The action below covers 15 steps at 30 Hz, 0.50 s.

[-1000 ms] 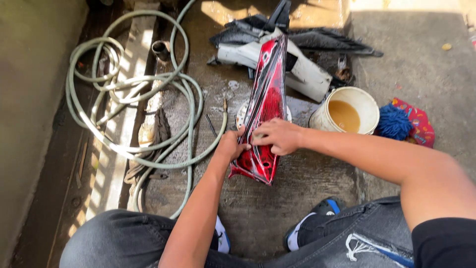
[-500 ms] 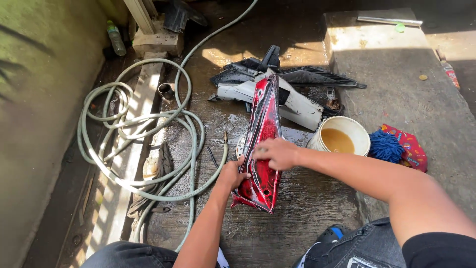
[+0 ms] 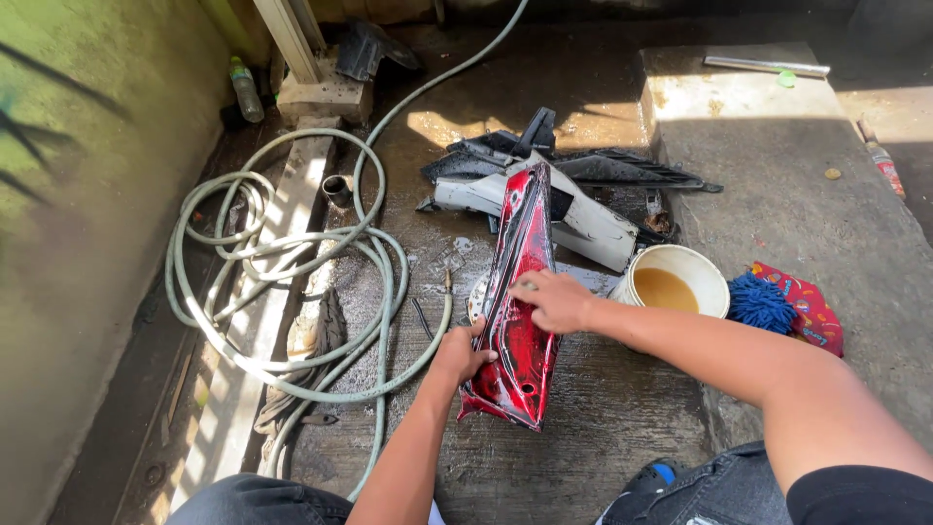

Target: Washing and scrubbing a motorcycle fairing part with soapy water

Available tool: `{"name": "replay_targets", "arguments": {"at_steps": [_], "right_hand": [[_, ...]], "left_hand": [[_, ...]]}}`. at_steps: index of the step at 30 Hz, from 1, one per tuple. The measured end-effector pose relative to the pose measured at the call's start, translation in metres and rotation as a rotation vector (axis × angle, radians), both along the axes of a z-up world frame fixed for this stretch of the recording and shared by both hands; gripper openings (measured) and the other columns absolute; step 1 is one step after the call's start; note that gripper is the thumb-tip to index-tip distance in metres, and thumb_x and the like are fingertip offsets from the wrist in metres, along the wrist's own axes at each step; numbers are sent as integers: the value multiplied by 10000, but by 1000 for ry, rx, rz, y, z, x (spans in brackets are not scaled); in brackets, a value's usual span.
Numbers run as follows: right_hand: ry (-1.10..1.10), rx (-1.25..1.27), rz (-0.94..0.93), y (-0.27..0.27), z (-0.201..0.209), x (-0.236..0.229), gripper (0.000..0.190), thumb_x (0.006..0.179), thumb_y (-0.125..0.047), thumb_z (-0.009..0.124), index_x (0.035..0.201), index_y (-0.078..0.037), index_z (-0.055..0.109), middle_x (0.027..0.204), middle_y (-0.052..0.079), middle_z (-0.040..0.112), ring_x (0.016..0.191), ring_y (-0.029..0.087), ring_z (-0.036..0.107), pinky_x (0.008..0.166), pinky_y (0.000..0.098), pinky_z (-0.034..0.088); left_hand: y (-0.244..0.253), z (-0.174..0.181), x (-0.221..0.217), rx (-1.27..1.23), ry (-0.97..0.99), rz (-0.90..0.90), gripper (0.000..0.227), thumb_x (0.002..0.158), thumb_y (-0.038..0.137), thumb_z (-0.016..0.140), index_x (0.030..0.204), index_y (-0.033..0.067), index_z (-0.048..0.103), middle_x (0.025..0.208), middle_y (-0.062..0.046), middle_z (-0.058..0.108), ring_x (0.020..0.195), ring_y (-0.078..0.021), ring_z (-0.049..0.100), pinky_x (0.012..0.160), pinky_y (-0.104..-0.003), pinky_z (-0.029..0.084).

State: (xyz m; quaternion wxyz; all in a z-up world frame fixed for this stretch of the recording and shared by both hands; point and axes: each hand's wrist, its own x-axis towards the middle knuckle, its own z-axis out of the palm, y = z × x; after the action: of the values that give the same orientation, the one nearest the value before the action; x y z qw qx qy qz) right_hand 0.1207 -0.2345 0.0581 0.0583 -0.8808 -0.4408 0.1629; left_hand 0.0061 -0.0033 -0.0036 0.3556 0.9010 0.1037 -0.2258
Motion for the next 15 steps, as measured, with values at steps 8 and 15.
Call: {"name": "replay_targets", "arguments": {"at_steps": [8,15], "right_hand": [[19,39,287,6,20,-28,638,833,-150,464,1442,-335,516,1426,38,535,1327,241,486,1070,444,403],[106,-16,275,9,47,-48,678,845,-156,454,1503,-320,443,1461,65,500,1375,261,437,1102,449,373]], "left_hand": [[0,-7,1,11,18,2,734,785,350,875,1443,345,549,1385,-168,647,1342,-313,563,1137,-421,488],[-1,6,1,-9,34,14,740,792,341,876,1452,333,541,1411,-183,625,1353,-322,554,1140,-420,484]]}}
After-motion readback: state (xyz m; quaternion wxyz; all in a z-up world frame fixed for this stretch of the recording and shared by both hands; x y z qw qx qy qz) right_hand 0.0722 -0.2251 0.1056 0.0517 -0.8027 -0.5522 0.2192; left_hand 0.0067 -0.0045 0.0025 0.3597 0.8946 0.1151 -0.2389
